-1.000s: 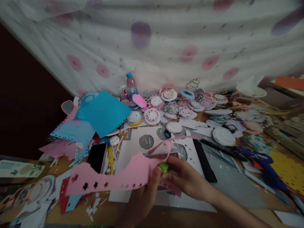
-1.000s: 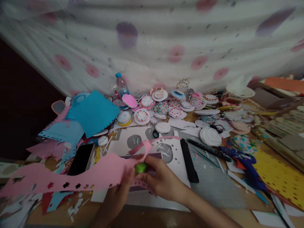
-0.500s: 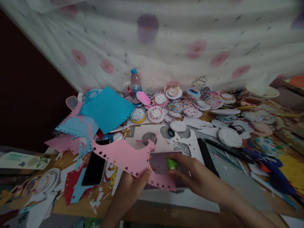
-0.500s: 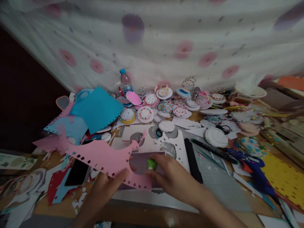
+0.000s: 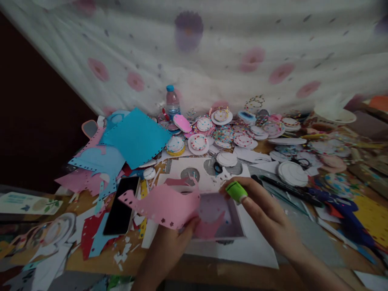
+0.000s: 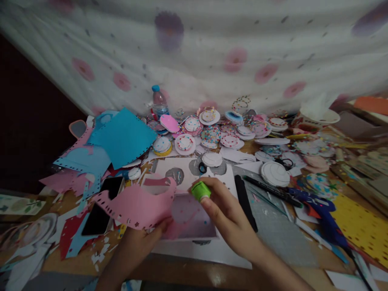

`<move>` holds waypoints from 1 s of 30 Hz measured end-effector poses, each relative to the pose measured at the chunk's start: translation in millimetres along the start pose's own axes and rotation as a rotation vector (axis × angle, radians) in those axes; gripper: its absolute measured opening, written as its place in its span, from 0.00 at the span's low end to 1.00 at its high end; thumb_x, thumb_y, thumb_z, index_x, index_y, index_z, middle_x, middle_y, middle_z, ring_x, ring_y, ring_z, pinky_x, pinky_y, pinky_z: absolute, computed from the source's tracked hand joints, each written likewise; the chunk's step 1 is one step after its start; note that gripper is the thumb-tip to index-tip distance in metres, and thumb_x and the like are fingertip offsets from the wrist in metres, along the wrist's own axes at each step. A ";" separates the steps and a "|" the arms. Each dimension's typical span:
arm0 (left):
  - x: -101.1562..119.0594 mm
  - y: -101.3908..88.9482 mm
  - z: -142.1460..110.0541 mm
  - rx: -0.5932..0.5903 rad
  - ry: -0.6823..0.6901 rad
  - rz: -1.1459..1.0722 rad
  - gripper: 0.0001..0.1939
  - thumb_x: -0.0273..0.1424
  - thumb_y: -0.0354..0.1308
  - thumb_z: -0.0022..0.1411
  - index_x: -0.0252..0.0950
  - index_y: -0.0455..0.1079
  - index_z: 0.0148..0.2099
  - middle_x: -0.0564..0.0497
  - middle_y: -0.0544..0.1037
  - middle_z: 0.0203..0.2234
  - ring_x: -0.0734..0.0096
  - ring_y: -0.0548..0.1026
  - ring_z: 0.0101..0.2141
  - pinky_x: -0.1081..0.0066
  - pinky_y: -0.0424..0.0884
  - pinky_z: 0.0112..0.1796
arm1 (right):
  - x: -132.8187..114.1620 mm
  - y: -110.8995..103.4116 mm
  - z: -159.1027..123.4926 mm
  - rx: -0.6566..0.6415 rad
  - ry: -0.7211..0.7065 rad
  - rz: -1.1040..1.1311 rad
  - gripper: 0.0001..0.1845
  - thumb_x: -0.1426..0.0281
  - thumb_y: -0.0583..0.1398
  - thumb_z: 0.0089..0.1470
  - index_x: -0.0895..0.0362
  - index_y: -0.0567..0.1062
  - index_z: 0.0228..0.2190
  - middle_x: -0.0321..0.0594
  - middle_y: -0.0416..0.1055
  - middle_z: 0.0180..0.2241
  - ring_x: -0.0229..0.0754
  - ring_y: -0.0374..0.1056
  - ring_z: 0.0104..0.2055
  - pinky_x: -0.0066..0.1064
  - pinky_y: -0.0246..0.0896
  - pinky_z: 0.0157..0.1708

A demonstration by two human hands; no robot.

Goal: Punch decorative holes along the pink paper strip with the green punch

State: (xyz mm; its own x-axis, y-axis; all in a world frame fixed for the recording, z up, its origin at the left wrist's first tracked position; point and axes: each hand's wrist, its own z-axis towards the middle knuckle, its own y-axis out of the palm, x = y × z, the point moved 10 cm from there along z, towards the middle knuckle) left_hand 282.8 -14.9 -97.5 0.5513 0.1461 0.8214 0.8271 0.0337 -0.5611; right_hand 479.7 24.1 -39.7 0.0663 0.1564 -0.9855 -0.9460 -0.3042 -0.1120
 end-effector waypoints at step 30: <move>15.1 12.1 -7.1 -0.054 -0.098 -0.400 0.11 0.34 0.63 0.54 0.34 0.74 0.39 0.48 0.82 0.34 0.62 0.80 0.36 0.70 0.77 0.37 | 45.9 52.1 -7.9 -0.322 0.289 0.164 0.19 0.59 0.61 0.55 0.54 0.71 0.46 0.39 0.71 0.40 0.41 0.68 0.41 0.33 0.67 0.41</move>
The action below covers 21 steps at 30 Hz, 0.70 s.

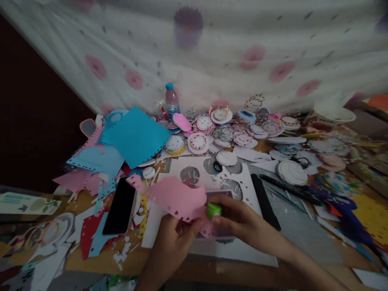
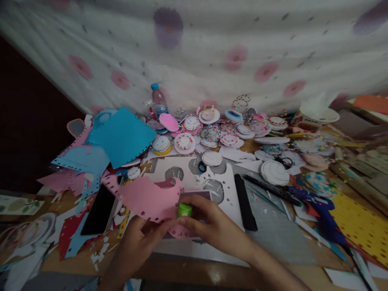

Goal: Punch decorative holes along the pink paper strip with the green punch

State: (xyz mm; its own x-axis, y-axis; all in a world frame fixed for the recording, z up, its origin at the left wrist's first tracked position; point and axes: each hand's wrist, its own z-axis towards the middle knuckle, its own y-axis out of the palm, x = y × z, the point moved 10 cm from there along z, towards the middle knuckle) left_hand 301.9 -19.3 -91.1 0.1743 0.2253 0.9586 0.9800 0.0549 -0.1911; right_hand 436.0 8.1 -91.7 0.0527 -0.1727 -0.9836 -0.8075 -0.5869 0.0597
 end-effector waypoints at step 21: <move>17.3 3.0 -1.1 -0.041 0.127 0.145 0.07 0.34 0.57 0.60 0.37 0.73 0.36 0.50 0.82 0.25 0.65 0.81 0.27 0.75 0.75 0.28 | 10.2 20.8 7.2 -0.081 0.120 0.419 0.19 0.65 0.70 0.43 0.57 0.76 0.38 0.36 0.76 0.34 0.40 0.72 0.39 0.35 0.66 0.45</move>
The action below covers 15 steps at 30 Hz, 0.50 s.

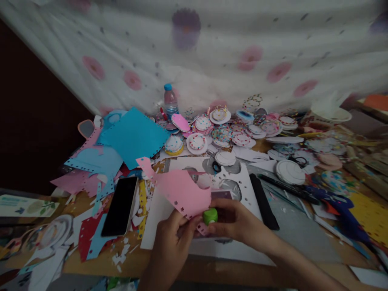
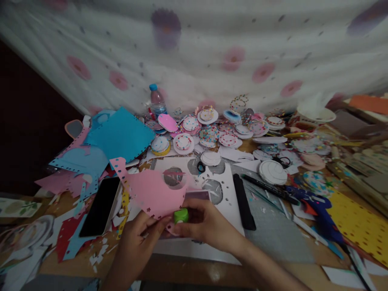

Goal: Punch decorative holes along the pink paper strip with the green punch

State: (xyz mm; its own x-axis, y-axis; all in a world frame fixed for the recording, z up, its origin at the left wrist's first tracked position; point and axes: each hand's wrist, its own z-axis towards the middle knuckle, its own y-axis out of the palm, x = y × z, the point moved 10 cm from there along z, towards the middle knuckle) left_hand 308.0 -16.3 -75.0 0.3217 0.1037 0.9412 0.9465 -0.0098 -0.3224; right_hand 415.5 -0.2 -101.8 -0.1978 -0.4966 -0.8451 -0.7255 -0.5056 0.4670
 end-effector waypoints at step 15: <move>5.4 3.6 0.5 0.027 0.055 0.037 0.17 0.35 0.64 0.52 0.37 0.73 0.45 0.48 0.81 0.38 0.59 0.78 0.40 0.67 0.75 0.41 | -17.1 -0.9 -8.9 0.098 -0.195 -0.449 0.11 0.68 0.59 0.54 0.58 0.72 0.40 0.40 0.68 0.34 0.43 0.64 0.37 0.33 0.62 0.38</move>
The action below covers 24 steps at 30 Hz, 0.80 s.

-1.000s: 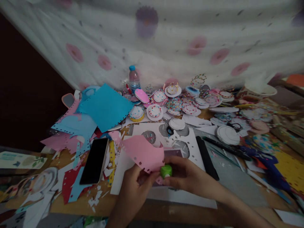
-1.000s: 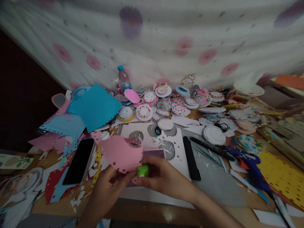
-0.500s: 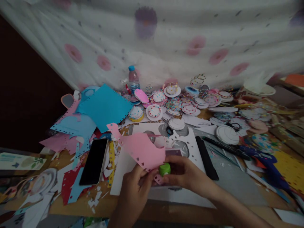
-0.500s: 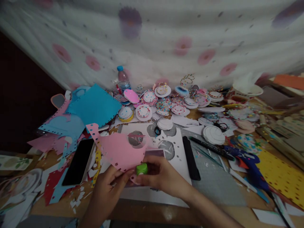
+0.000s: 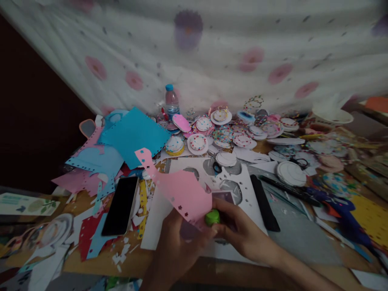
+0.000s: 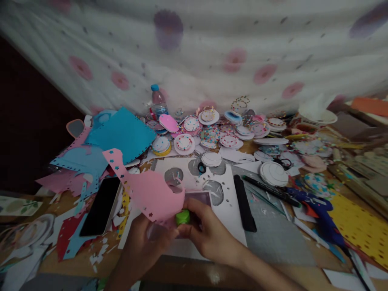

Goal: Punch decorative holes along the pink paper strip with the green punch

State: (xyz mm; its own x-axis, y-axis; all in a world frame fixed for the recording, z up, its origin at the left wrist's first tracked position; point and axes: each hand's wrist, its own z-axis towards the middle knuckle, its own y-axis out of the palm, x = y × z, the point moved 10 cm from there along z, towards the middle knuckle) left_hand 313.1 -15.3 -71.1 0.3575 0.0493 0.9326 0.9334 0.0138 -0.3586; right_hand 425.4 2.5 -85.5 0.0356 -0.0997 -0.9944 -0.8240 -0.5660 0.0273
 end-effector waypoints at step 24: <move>-37.4 -53.3 -10.4 0.440 -0.318 -0.058 0.17 0.46 0.56 0.57 0.38 0.75 0.30 0.49 0.80 0.25 0.55 0.76 0.43 0.65 0.72 0.44 | -13.4 -17.0 -5.4 -0.031 -0.074 -0.531 0.17 0.71 0.57 0.57 0.52 0.69 0.50 0.43 0.71 0.48 0.45 0.68 0.47 0.37 0.63 0.47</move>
State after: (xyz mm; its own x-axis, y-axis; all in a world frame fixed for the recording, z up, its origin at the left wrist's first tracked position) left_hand 250.2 -28.3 -86.4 0.2153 0.3350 0.9173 0.8261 0.4385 -0.3540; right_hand 441.9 9.0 -72.1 0.4018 0.2645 -0.8767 -0.6863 -0.5468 -0.4796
